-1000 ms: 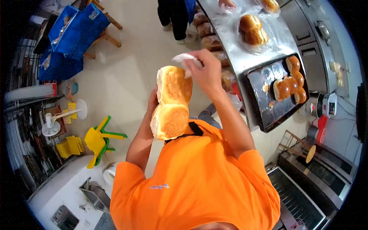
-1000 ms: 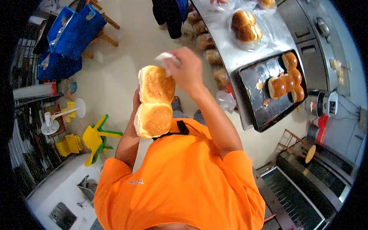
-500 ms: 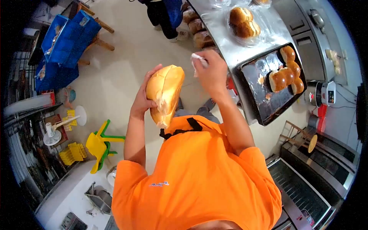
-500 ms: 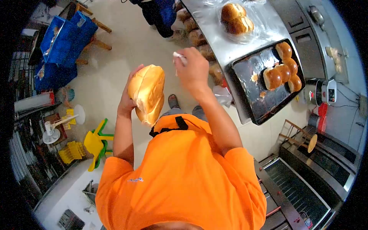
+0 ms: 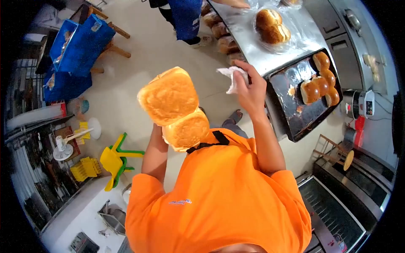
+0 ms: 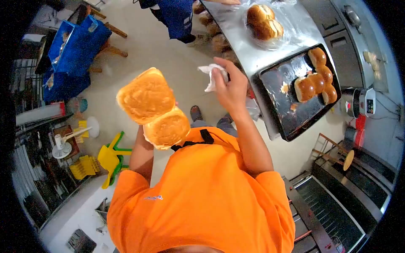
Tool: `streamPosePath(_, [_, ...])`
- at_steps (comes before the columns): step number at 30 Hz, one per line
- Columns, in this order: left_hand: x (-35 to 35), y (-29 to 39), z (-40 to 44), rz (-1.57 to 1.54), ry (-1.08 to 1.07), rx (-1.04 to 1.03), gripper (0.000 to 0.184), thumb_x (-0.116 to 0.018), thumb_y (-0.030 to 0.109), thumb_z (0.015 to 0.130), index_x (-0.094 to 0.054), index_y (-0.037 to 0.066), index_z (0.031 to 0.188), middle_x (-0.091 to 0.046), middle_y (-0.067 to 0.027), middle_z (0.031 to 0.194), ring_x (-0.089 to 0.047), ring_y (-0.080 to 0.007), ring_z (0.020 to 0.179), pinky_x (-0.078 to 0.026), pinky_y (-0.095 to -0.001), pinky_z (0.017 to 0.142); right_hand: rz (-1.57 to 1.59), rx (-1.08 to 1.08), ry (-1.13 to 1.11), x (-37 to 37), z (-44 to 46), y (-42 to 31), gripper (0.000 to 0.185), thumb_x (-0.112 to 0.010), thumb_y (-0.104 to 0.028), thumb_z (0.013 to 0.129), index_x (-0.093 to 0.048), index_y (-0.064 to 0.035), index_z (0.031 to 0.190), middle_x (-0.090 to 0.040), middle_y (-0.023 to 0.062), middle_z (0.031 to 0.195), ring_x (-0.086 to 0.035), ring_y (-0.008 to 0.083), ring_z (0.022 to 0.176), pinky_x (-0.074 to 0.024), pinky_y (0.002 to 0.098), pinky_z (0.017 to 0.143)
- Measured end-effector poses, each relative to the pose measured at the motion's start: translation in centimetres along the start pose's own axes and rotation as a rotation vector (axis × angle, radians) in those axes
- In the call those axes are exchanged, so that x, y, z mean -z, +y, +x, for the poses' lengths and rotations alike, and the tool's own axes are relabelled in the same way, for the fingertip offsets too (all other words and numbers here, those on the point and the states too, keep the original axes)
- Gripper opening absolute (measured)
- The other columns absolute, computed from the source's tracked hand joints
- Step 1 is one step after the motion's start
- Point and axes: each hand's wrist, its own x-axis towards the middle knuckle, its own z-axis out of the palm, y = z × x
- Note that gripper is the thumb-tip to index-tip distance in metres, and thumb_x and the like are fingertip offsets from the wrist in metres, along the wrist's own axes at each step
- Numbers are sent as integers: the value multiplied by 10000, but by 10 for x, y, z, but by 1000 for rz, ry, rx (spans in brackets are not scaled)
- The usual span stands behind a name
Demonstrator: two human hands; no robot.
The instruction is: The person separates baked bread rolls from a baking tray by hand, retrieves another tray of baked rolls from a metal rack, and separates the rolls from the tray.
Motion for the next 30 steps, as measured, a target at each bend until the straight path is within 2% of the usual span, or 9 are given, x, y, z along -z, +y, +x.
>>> streamPosePath(5, [-18, -8, 22, -146, -202, 128, 859, -632, 528, 991, -249, 97, 1628, -589, -197, 1243, -675, -311, 933, -554, -520, 954, -25, -191, -172, 10, -22, 15, 136, -560, -92, 939, -657, 1, 916, -577, 2, 709, -514, 77, 697, -429, 274, 624])
streamPosePath(7, [-24, -10, 25, -244, -242, 222, 862, -633, 500, 999, -215, 100, 1639, -577, -180, 1212, -667, -288, 885, -552, -490, 936, -75, -181, -175, 9, -27, 19, 227, -610, -190, 971, -665, 9, 875, -608, 140, 659, -592, 202, 598, -456, 355, 593])
streamPosePath(9, [-30, -16, 25, -431, -202, 259, 813, -629, 438, 1010, -238, 94, 1634, -558, -164, 1208, -671, -256, 871, -537, -426, 907, -141, -186, -195, 8, -30, 15, 290, -609, -236, 999, -655, 12, 857, -588, 142, 645, -582, 207, 587, -449, 364, 586])
streamPosePath(13, [-18, -28, 33, -594, -322, 273, 795, -560, 440, 1053, -177, 83, 1651, -523, -170, 1229, -658, -266, 960, -495, -461, 1003, -227, -206, -176, 9, -31, 27, 453, -594, -364, 1057, -631, 17, 815, -545, 152, 612, -550, 226, 560, -438, 388, 578])
streamPosePath(17, [-15, -31, 32, -653, -256, 245, 771, -559, 421, 1057, -185, 93, 1646, -519, -166, 1230, -657, -251, 959, -497, -439, 988, -141, -306, -209, 12, -36, 29, 434, -607, -343, 1053, -621, 19, 813, -575, 154, 637, -545, 228, 577, -450, 387, 596])
streamPosePath(24, [-8, -31, 39, -635, -198, 248, 758, -575, 400, 1054, -198, 107, 1643, -533, -187, 1266, -661, -259, 976, -506, -433, 1002, -14, -281, -168, 10, -40, -5, 214, -687, -220, 1011, -703, -7, 1026, -677, 123, 799, -613, 192, 695, -496, 310, 664])
streamPosePath(27, [-11, -27, 34, -558, -57, 221, 772, -614, 366, 1037, -212, 93, 1637, -534, -221, 1335, -669, -290, 1014, -555, -449, 969, 287, -300, -250, 5, -43, -38, 163, -731, -123, 959, -736, -33, 1095, -717, 127, 925, -667, 222, 761, -521, 315, 699])
streamPosePath(29, [1, -25, 33, -393, -61, 163, 740, -587, 341, 1055, -210, 86, 1638, -540, -230, 1343, -660, -371, 1088, -573, -482, 964, 126, 161, -361, 2, -40, -59, 209, -752, -53, 907, -752, -45, 1116, -724, 141, 984, -697, 242, 800, -532, 329, 708])
streamPosePath(30, [3, -21, 32, -303, -35, 144, 732, -584, 332, 1059, -207, 80, 1635, -540, -243, 1346, -642, -393, 1132, -580, -491, 972, 175, 135, -360, -6, -43, -69, 164, -734, -61, 878, -752, -38, 1040, -716, 144, 945, -688, 281, 784, -537, 351, 706])
